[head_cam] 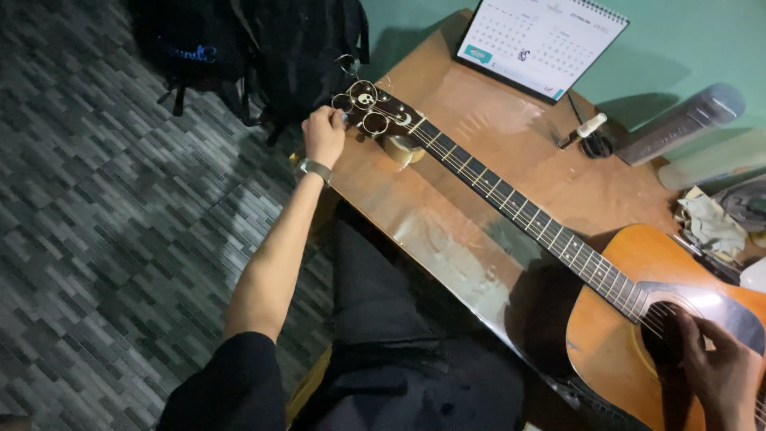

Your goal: The person tunes the acoustic guitar by adjusting the tuning pegs on the headstock. They then apply a cleaning solution from a small bottle onto a cloth and wipe the guitar's body, soundhole, and bridge area.

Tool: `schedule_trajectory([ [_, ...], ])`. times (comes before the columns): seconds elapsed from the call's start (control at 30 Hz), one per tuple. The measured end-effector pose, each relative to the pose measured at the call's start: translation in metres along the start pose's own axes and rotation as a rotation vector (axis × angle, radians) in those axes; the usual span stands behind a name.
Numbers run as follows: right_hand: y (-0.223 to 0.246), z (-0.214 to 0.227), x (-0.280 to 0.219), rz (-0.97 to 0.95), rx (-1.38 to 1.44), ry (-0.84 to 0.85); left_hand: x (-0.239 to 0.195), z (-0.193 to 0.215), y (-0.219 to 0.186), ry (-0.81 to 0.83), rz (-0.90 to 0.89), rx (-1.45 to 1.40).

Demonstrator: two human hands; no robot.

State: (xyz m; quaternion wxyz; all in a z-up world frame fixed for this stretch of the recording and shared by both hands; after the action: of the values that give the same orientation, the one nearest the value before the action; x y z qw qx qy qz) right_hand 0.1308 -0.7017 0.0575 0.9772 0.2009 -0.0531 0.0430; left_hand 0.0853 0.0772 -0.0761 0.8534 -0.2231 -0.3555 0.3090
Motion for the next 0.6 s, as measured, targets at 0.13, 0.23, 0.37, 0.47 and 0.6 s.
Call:
schedule_trajectory([
  [0.13, -0.004, -0.004, 0.006, 0.024, 0.108, -0.013, 0.005, -0.028, 0.009, 0.38, 0.439, -0.265],
  [0.23, -0.005, -0.003, 0.004, 0.012, 0.047, -0.007, -0.003, -0.064, 0.03, 0.53, 0.8, -0.524],
  [0.37, 0.009, 0.001, 0.0, 0.066, 0.028, 0.005, -0.001, -0.104, 0.053, 0.733, 1.062, -0.893],
  [0.47, 0.017, 0.003, -0.002, 0.058, 0.112, 0.001, 0.003, -0.118, 0.066, 0.804, 1.123, -1.017],
  [0.6, 0.064, 0.023, -0.014, 0.068, 0.263, 0.016, 0.001, -0.117, 0.071, 0.942, 1.018, -1.102],
])
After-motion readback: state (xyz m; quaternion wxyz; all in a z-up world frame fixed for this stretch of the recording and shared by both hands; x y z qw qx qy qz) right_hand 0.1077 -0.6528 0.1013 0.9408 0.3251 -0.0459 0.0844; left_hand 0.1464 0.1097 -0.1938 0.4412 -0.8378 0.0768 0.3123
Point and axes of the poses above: each hand's wrist, its own x-axis towards the middle knuckle, its own z-axis out of the back of the hand, y = z × x, the point moved 6 cm from there along x, towards the middle knuckle, and after that the axes turned 15 degrees about x, right-handed, at the moved point
